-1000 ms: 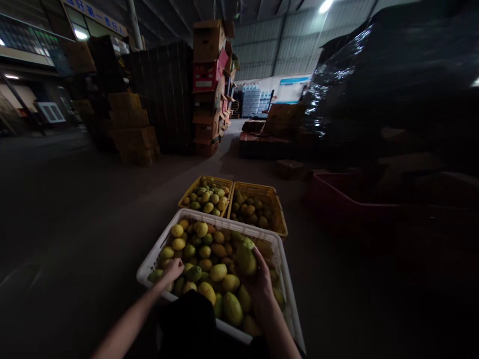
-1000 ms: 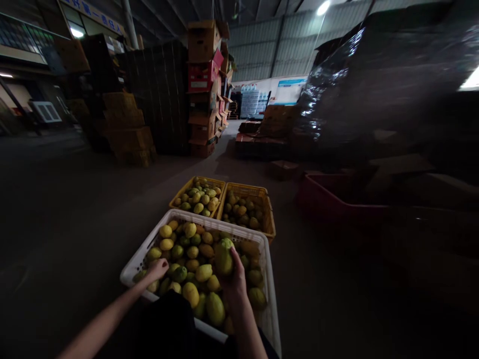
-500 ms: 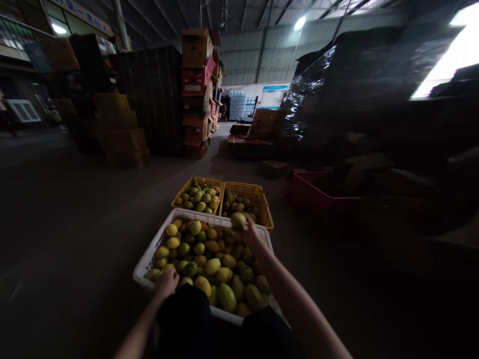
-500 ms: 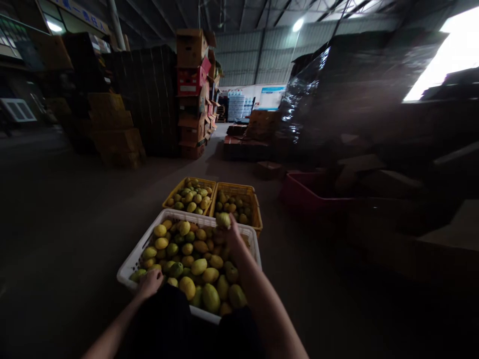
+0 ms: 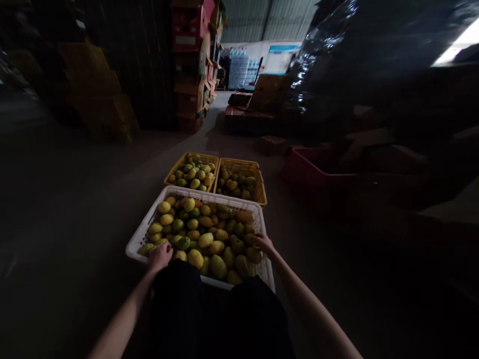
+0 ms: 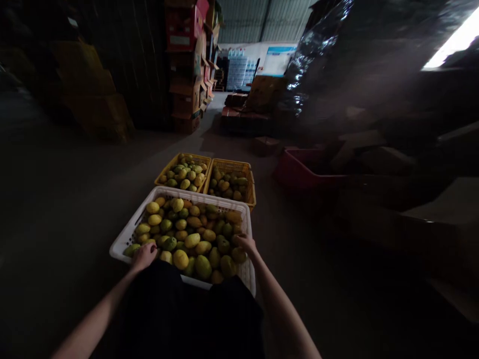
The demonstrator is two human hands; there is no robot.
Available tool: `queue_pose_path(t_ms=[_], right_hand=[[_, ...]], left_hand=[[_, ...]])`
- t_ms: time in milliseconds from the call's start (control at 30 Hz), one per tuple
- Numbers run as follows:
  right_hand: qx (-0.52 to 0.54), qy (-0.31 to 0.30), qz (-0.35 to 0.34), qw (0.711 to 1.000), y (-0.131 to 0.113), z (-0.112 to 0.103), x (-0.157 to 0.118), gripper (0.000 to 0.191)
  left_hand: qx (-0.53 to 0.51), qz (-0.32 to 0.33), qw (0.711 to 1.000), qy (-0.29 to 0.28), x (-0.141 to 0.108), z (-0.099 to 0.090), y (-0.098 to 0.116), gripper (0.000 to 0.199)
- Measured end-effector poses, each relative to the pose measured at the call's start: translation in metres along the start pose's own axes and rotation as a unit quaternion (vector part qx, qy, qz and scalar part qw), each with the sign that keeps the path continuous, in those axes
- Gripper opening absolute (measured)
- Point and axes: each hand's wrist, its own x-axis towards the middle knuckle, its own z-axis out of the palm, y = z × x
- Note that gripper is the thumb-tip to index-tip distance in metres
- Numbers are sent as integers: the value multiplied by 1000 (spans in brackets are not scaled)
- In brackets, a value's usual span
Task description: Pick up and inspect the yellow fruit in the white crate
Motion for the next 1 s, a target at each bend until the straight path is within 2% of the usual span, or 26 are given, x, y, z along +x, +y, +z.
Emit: queue_pose_path(t_ms=[100,233,367,467,600,700,767,867,933,1000], right_hand=[[-133,-45,7,990,8,11,8,9],[-242,-95,-35,965,9,36,8,20],[-290,-114,-51,949,8,57,2,17],[-269,-105,-47,956,2,60,1,20],[-165,-55,-52,983,-22,53,5,36],[-31,-11,-86,996,-59,46,10,37],[72,-1,-117,990,-91,41,11,36],[215,-6,-170,962,-140,28,-2,34],[385,-52,-216,896,-164,19,-19,30],[429,-79,-222,872,-176,13,-39,32]], left_hand=[[-3,-4,1000,-1,0,0,-2,22],[0,-14,1000,-1,-1,1,-4,23],[6,-24,1000,-4,-1,-1,-2,22],[3,-31,1000,-4,-3,-4,1,22],[-8,-40,999,-1,-5,-8,5,20],[-17,-43,999,-3,-6,-10,7,18],[-20,-46,999,-2,-7,-12,7,19],[-21,-51,998,1,-7,-12,7,20],[-21,-51,998,-2,-6,-12,7,20],[-21,-49,999,-5,-5,-12,7,20]])
